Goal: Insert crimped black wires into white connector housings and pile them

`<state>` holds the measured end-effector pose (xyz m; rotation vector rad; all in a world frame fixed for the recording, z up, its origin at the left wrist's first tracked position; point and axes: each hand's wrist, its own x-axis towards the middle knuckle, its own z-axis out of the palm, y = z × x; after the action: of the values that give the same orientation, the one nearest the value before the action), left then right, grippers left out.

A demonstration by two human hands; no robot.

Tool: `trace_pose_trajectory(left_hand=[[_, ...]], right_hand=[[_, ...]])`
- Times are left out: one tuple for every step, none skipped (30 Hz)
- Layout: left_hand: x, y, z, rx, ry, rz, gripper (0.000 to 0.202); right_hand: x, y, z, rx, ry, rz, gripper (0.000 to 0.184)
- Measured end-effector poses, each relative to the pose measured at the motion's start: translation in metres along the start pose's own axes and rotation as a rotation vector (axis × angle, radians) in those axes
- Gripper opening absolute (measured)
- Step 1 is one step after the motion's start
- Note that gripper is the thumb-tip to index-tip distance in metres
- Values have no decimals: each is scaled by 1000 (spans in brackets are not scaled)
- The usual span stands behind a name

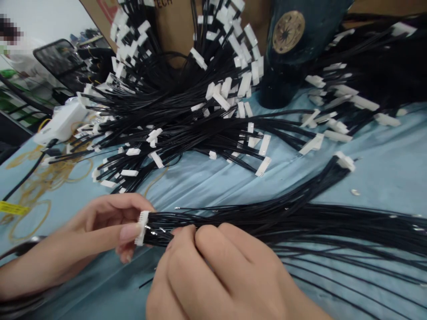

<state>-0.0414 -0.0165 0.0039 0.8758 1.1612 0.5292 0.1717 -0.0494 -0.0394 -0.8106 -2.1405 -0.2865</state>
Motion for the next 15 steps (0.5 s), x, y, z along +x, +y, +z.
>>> trace_pose_trajectory(left_hand=[[0,0,1,-14,-4,-13,13],[0,-1,1,-28,-6,-19,12],[-1,-1,1,-41,-6,-19,11],[-1,-2,1,-48,-7,-12,9],[-1,-3,0,-50,-15,-3,7],[-1,-5,-1,-48,-21,8,6],[-1,-6,-1,-38,-28,13,6],[-1,-7,-2,-28,-39,13,5],[-1,-7,-2,-21,-39,13,5],[-1,-7,-2,-14,-27,16,4],[-1,-7,-2,-9,-23,15,3],[-2,-6,-1,-7,-19,13,3],[-2,-5,0,-5,-13,11,3],[-2,-3,1,-3,0,11,4],[-3,-2,2,-2,5,7,6]], right_hand=[[2,1,0,-11,44,-30,34],[4,2,-1,-28,79,-46,32],[5,3,-2,-37,87,-58,28],[5,5,-3,-37,52,-70,25],[5,6,-5,-32,11,-89,22],[4,7,-6,-29,-29,-107,20],[3,9,-8,-27,-62,-134,21],[1,10,-10,-24,-94,-155,22],[-1,11,-12,-25,-119,-181,24],[-3,12,-13,-39,-124,-195,26],[-5,13,-14,-54,-125,-211,26],[-7,13,-15,-67,-127,-224,25],[-8,13,-15,-71,-132,-237,24],[-10,13,-15,-71,-134,-244,23],[-11,12,-14,-67,-137,-239,22]])
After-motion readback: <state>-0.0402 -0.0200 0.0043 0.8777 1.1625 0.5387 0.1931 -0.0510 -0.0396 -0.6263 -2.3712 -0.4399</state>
